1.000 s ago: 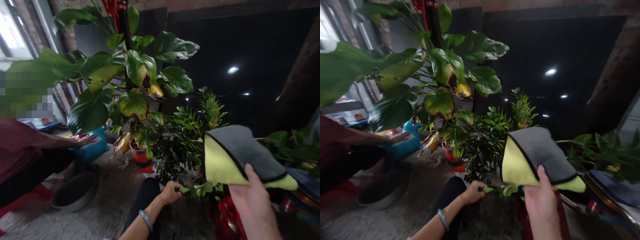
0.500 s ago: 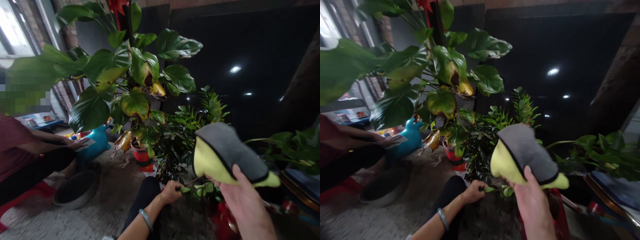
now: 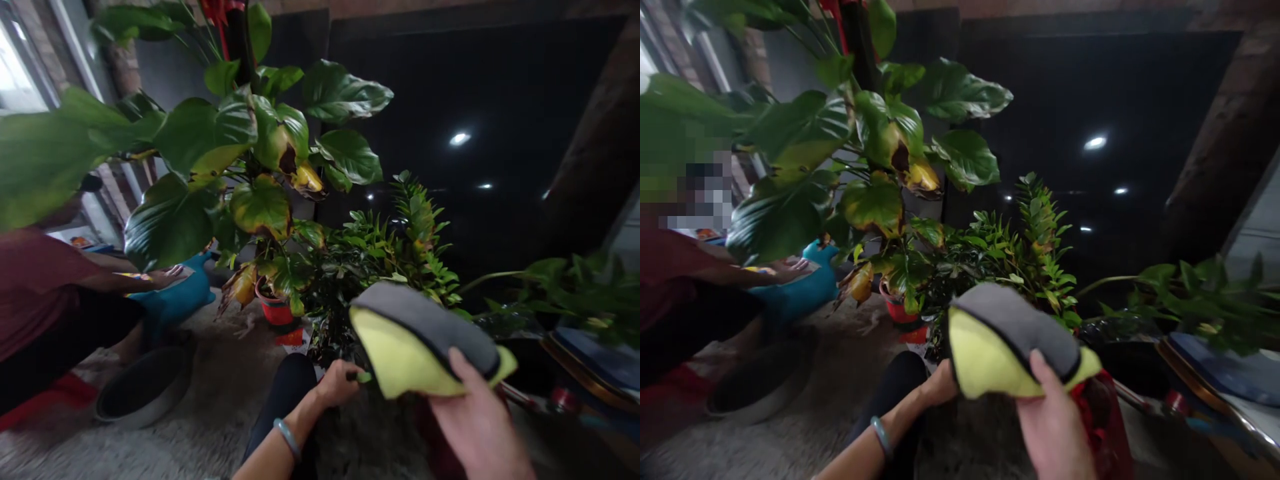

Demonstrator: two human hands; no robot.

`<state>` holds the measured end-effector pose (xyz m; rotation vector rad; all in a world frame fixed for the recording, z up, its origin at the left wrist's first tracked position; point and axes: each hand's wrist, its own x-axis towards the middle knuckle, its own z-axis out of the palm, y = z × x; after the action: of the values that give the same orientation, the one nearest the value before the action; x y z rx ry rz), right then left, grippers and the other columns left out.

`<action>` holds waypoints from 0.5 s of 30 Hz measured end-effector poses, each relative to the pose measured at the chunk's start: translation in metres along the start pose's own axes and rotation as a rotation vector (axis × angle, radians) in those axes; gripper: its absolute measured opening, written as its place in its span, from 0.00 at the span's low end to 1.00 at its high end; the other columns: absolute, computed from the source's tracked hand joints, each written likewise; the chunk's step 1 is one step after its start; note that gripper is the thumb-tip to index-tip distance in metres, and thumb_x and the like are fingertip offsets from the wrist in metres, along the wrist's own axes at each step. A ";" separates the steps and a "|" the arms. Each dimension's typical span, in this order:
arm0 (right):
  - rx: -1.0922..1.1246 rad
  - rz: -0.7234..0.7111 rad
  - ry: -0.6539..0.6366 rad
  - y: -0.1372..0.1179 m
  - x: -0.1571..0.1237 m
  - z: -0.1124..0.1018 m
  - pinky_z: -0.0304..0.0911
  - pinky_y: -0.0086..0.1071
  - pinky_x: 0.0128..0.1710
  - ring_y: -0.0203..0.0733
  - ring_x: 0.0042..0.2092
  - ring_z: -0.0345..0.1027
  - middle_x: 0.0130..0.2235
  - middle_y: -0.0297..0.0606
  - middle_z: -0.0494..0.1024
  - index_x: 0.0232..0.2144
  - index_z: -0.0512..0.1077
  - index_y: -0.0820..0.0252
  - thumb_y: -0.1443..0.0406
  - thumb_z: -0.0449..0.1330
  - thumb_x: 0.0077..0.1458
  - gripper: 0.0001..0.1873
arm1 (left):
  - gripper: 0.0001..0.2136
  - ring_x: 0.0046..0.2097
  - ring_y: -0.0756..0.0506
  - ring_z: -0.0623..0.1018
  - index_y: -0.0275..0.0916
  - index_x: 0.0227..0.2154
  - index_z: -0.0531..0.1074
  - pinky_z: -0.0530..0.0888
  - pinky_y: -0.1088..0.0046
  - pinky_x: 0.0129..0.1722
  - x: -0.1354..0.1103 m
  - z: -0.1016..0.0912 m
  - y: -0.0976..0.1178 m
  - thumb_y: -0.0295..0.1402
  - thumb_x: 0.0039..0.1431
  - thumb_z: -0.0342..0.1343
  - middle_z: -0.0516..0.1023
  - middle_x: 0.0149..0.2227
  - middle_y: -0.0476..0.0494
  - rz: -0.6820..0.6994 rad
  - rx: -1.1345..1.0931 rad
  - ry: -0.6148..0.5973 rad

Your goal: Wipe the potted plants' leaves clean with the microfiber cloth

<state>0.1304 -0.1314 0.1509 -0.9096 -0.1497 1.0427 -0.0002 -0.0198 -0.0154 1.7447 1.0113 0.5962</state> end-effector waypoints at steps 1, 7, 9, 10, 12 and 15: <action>0.036 -0.089 0.011 -0.015 0.009 0.002 0.70 0.40 0.35 0.47 0.39 0.73 0.37 0.36 0.80 0.40 0.73 0.55 0.63 0.67 0.38 0.22 | 0.12 0.36 0.44 0.76 0.36 0.30 0.81 0.71 0.74 0.37 -0.001 -0.001 0.002 0.25 0.43 0.54 0.81 0.31 0.47 0.029 0.026 -0.020; -0.033 0.092 0.125 -0.007 0.036 -0.026 0.69 0.39 0.25 0.44 0.30 0.73 0.30 0.35 0.80 0.32 0.71 0.56 0.63 0.62 0.45 0.09 | 0.16 0.36 0.48 0.75 0.33 0.33 0.80 0.69 0.78 0.37 -0.001 -0.002 0.002 0.22 0.43 0.50 0.81 0.32 0.48 0.125 0.110 -0.015; -0.113 0.268 0.083 0.028 0.022 -0.043 0.68 0.37 0.23 0.45 0.28 0.73 0.28 0.38 0.79 0.29 0.71 0.58 0.60 0.66 0.42 0.12 | 0.14 0.33 0.49 0.73 0.33 0.30 0.80 0.68 0.78 0.34 0.003 -0.002 -0.003 0.22 0.41 0.51 0.80 0.29 0.48 0.131 0.089 -0.003; -0.161 0.367 0.045 0.043 0.014 -0.052 0.68 0.37 0.23 0.47 0.28 0.73 0.27 0.41 0.79 0.28 0.72 0.60 0.58 0.68 0.39 0.15 | 0.12 0.31 0.49 0.72 0.32 0.27 0.80 0.68 0.78 0.32 0.004 -0.001 -0.006 0.23 0.42 0.52 0.79 0.27 0.49 0.130 0.071 -0.009; -0.250 0.492 -0.010 0.061 0.001 -0.071 0.68 0.39 0.24 0.51 0.28 0.74 0.26 0.45 0.79 0.26 0.73 0.61 0.53 0.70 0.34 0.20 | 0.09 0.27 0.50 0.69 0.32 0.21 0.78 0.66 0.78 0.28 0.006 -0.001 -0.009 0.25 0.44 0.52 0.75 0.22 0.49 0.121 0.037 -0.041; -0.341 0.225 -0.024 0.043 0.004 -0.097 0.70 0.45 0.28 0.54 0.30 0.74 0.29 0.45 0.80 0.29 0.75 0.57 0.49 0.69 0.33 0.23 | 0.10 0.28 0.50 0.70 0.32 0.22 0.79 0.67 0.77 0.28 0.005 -0.001 -0.008 0.27 0.45 0.52 0.76 0.23 0.50 0.131 0.027 -0.053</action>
<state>0.1528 -0.1760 0.0576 -1.2431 -0.2552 1.2597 -0.0015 -0.0141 -0.0225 1.8518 0.8769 0.6179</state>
